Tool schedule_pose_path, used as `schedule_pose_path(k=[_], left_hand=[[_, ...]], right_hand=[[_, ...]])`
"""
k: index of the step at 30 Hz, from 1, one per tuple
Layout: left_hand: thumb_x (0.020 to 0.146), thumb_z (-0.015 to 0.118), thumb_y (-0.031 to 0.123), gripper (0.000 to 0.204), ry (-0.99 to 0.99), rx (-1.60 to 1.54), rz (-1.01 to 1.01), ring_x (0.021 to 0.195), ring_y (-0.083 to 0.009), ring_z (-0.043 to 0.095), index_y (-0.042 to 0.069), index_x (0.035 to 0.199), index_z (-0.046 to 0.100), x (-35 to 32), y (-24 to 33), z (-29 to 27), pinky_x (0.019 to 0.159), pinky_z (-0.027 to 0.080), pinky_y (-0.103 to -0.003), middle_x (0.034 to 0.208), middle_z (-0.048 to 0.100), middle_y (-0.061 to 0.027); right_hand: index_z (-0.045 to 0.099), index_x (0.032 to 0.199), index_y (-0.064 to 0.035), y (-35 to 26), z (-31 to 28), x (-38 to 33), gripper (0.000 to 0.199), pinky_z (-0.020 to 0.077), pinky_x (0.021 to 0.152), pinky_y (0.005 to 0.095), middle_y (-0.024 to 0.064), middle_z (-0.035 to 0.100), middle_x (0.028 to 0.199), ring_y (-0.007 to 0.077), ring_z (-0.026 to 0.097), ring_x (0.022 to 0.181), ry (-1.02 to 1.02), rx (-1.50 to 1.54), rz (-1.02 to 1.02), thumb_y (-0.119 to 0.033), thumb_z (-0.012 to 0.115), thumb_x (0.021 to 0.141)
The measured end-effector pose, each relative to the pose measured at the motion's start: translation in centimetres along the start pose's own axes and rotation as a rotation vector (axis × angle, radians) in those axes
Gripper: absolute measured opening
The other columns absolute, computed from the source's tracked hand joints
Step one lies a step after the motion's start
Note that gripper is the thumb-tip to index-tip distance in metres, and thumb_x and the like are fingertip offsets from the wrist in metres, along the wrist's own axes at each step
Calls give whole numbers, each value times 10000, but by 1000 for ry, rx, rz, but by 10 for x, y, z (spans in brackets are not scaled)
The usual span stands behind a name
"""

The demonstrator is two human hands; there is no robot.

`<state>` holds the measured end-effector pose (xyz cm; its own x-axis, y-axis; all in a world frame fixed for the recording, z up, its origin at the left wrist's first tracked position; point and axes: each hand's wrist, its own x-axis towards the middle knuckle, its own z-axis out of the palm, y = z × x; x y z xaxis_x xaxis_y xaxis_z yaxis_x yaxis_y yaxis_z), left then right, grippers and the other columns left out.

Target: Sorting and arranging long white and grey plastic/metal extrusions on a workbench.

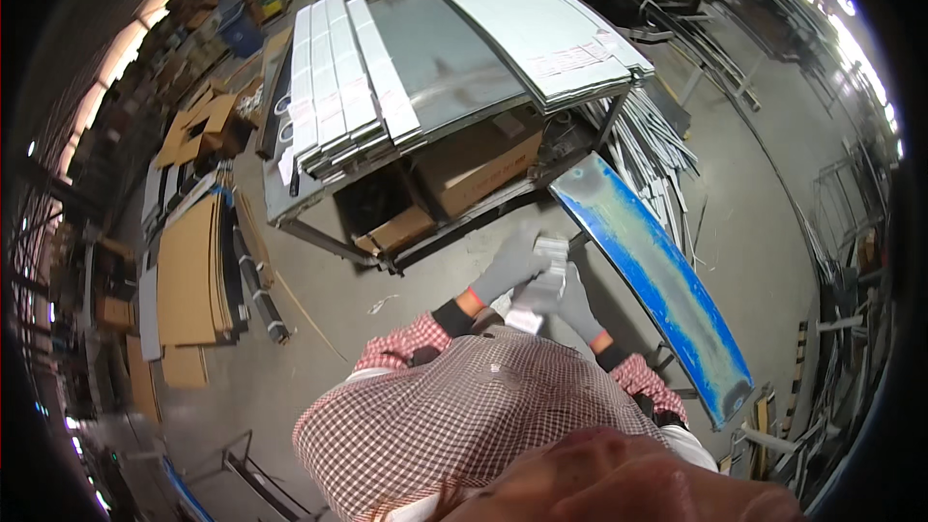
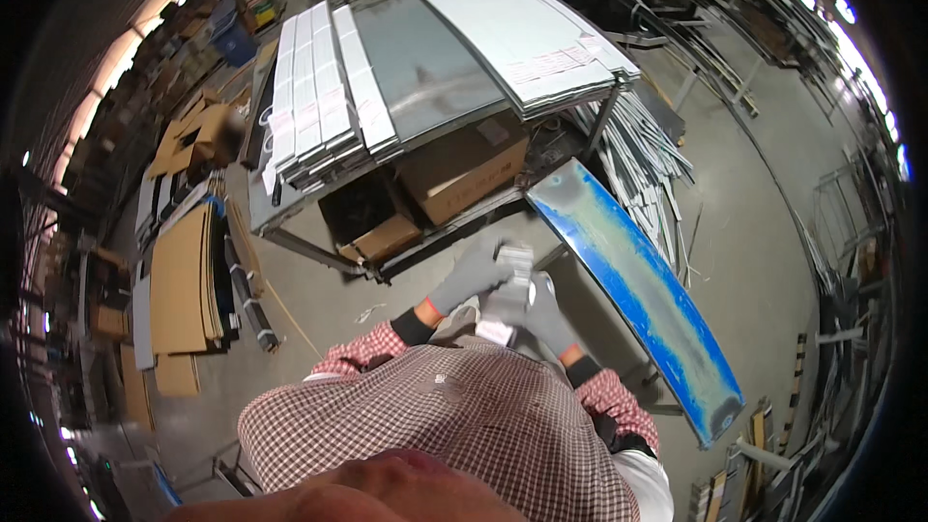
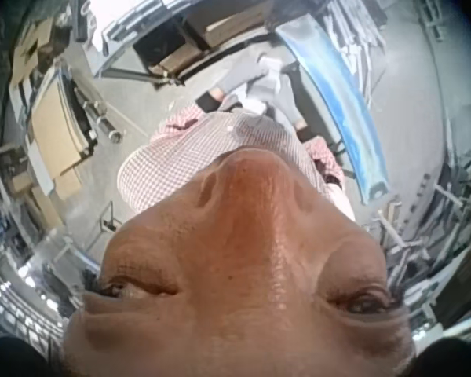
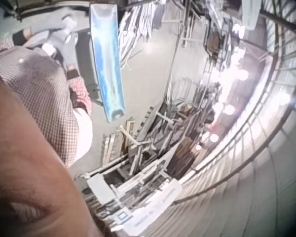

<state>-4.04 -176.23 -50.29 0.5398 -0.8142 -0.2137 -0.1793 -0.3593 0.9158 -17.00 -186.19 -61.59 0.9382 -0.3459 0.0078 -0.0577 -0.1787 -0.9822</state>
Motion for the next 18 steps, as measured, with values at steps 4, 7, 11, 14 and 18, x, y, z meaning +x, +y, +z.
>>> schedule_pose_path(k=[4, 7, 11, 14, 18], left_hand=[[705, 535, 76, 316, -83, 284, 573, 874, -273, 590, 17, 1014, 568, -29, 20, 61, 803, 471, -380, 927, 598, -146], [748, 616, 202, 294, -910, 309, 526, 840, -255, 583, 57, 1002, 583, -13, 26, 128, 705, 460, -358, 918, 598, -114], [787, 685, 80, 285, -742, -800, -81, 790, -131, 550, 41, 1053, 591, -2, 22, 133, 729, 454, -270, 905, 600, -27], [784, 706, 111, 331, -843, -896, -27, 848, -97, 543, 14, 1080, 593, 19, 9, 143, 733, 465, -248, 969, 599, -23], [817, 672, 116, 276, -621, -820, 345, 868, -95, 549, -10, 1055, 608, 45, 66, 96, 766, 467, -244, 984, 608, -20]], right_hand=[[492, 1163, 1, -118, -45, 34, 381, 489, 798, 289, 69, 557, 1093, 159, 565, 927, -42, 59, 3, -124, 600, 819], [592, 1004, 1, -72, -134, -16, 209, 492, 746, 312, 102, 604, 935, 189, 576, 861, 166, 76, -92, -77, 609, 811], [590, 961, -13, -34, -167, -77, 159, 482, 735, 305, 84, 591, 917, 175, 560, 840, 392, 43, -31, -88, 594, 821], [589, 928, -23, -21, -189, -139, 124, 474, 728, 299, 70, 582, 904, 165, 548, 825, 532, -15, 20, -96, 583, 828], [588, 885, -37, -33, -241, -202, 87, 464, 717, 292, 51, 569, 886, 152, 532, 804, 739, -101, 16, -108, 568, 838]])
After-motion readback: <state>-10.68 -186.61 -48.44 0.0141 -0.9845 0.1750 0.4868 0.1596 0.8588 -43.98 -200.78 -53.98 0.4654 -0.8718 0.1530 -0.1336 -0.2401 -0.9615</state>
